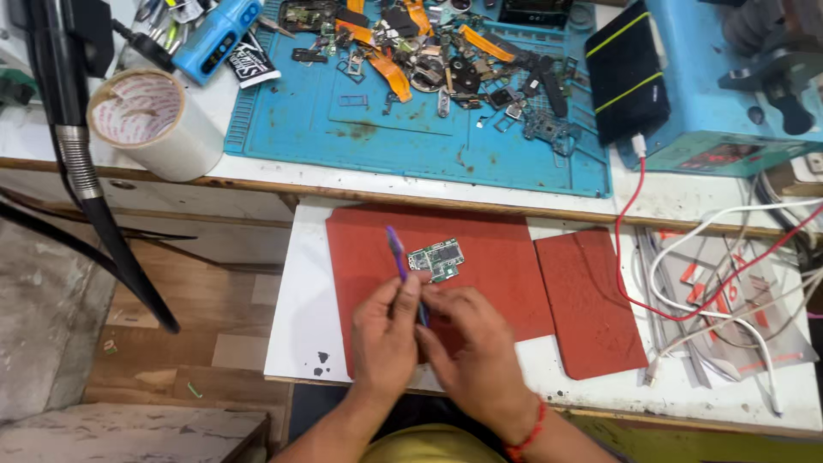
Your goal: The person uses a small brush to clean a small electronic circuit board placed on a red mat. They repeatedly scrub the surface of the board with the brush, focusing on different areas of the component.
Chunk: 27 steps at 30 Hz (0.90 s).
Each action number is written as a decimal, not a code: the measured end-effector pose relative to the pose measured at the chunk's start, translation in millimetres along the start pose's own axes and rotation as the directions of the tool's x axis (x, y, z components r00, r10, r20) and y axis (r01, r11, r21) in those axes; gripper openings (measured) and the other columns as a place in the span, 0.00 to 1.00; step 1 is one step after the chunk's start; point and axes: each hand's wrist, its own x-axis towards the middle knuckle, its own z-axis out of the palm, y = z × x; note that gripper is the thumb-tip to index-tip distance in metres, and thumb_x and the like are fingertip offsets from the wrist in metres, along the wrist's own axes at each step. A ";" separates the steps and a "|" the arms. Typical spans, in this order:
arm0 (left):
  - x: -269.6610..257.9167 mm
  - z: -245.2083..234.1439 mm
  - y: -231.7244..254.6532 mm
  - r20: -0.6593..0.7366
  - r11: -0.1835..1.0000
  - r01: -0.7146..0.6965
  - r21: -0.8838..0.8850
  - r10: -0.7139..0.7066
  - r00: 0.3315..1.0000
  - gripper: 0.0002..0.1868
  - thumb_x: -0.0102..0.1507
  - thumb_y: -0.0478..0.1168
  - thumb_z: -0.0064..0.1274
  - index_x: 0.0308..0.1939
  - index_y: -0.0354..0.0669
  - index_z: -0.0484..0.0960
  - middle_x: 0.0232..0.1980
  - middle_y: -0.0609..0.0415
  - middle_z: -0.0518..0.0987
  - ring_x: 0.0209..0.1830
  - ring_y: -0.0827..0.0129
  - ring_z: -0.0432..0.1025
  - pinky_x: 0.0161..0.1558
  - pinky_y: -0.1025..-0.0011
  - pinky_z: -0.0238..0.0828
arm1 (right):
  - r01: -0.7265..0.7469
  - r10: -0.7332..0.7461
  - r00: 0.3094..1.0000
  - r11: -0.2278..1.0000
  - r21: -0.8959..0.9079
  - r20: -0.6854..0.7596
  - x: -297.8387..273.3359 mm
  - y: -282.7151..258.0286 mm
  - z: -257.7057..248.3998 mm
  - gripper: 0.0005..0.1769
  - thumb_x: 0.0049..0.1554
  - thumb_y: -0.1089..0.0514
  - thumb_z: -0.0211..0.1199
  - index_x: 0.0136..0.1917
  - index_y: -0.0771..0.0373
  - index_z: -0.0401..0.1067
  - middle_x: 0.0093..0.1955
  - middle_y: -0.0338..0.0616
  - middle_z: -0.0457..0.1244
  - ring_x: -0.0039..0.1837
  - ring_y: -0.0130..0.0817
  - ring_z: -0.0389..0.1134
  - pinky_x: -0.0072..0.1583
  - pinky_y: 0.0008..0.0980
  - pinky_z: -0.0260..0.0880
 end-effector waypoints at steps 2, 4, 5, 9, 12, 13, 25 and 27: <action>4.8 -15.3 6.0 0.112 0.980 0.189 0.064 -0.195 0.974 0.20 0.70 0.49 0.44 0.46 0.36 0.84 0.29 0.61 0.76 0.27 0.75 0.68 0.30 0.73 0.66 | 0.027 -0.027 1.000 1.000 -0.007 0.000 18.3 5.4 -20.4 0.27 0.50 0.63 0.73 0.63 0.63 0.72 0.54 0.51 0.65 0.49 0.40 0.71 0.50 0.32 0.75; 7.0 -30.4 16.7 0.256 0.953 0.188 0.236 -0.248 0.934 0.20 0.72 0.49 0.44 0.41 0.35 0.82 0.25 0.58 0.71 0.23 0.73 0.64 0.28 0.69 0.63 | 0.072 -0.074 0.995 0.997 0.037 0.073 40.4 14.3 -40.3 0.28 0.50 0.62 0.73 0.63 0.64 0.72 0.56 0.52 0.64 0.49 0.39 0.71 0.50 0.31 0.76; 6.5 -36.3 22.9 0.347 0.932 0.083 0.354 -0.214 0.913 0.21 0.73 0.48 0.44 0.37 0.34 0.79 0.25 0.56 0.70 0.24 0.72 0.64 0.29 0.68 0.64 | 0.100 -0.112 0.983 0.991 0.087 0.148 50.9 19.9 -49.6 0.27 0.50 0.62 0.72 0.63 0.64 0.72 0.58 0.53 0.64 0.52 0.38 0.72 0.51 0.31 0.77; 9.2 -47.7 42.6 0.510 0.776 -0.289 0.560 -0.048 0.859 0.14 0.70 0.43 0.51 0.41 0.34 0.83 0.27 0.49 0.74 0.25 0.62 0.67 0.31 0.63 0.64 | 0.110 -0.087 0.784 0.994 0.000 0.614 78.3 46.8 -71.3 0.15 0.51 0.60 0.76 0.53 0.59 0.82 0.45 0.45 0.70 0.44 0.36 0.72 0.44 0.35 0.73; 2.1 -56.2 48.6 0.561 0.706 -0.458 0.540 0.103 0.821 0.18 0.66 0.38 0.54 0.59 0.39 0.81 0.33 0.49 0.75 0.26 0.56 0.69 0.31 0.62 0.68 | 0.155 -0.229 0.788 0.972 0.175 0.571 80.4 62.2 -72.4 0.14 0.53 0.64 0.71 0.54 0.60 0.80 0.47 0.44 0.71 0.46 0.35 0.73 0.46 0.32 0.74; -2.0 -58.7 47.9 0.541 0.679 -0.499 0.538 0.176 0.823 0.18 0.65 0.36 0.53 0.59 0.40 0.81 0.39 0.49 0.76 0.30 0.58 0.73 0.32 0.64 0.71 | 0.114 -0.185 0.800 0.981 0.158 0.570 78.0 65.4 -67.9 0.15 0.54 0.63 0.70 0.56 0.59 0.80 0.48 0.43 0.71 0.47 0.35 0.73 0.47 0.32 0.74; -15.6 -37.1 13.9 0.242 0.187 -0.247 0.951 0.048 0.969 0.18 0.68 0.39 0.48 0.61 0.42 0.80 0.39 0.51 0.78 0.28 0.60 0.77 0.25 0.64 0.76 | 0.172 -0.019 0.915 0.922 -0.348 0.402 76.8 57.8 -41.5 0.28 0.46 0.49 0.75 0.59 0.58 0.76 0.60 0.44 0.64 0.57 0.47 0.67 0.57 0.45 0.69; -28.9 -37.6 16.4 0.483 0.070 -0.508 0.858 0.227 0.846 0.23 0.61 0.27 0.49 0.62 0.30 0.78 0.44 0.46 0.76 0.22 0.63 0.76 0.20 0.65 0.77 | 0.081 0.088 0.903 0.927 -0.366 0.422 77.6 57.7 -43.6 0.29 0.44 0.48 0.76 0.57 0.58 0.77 0.58 0.43 0.64 0.55 0.46 0.69 0.53 0.43 0.71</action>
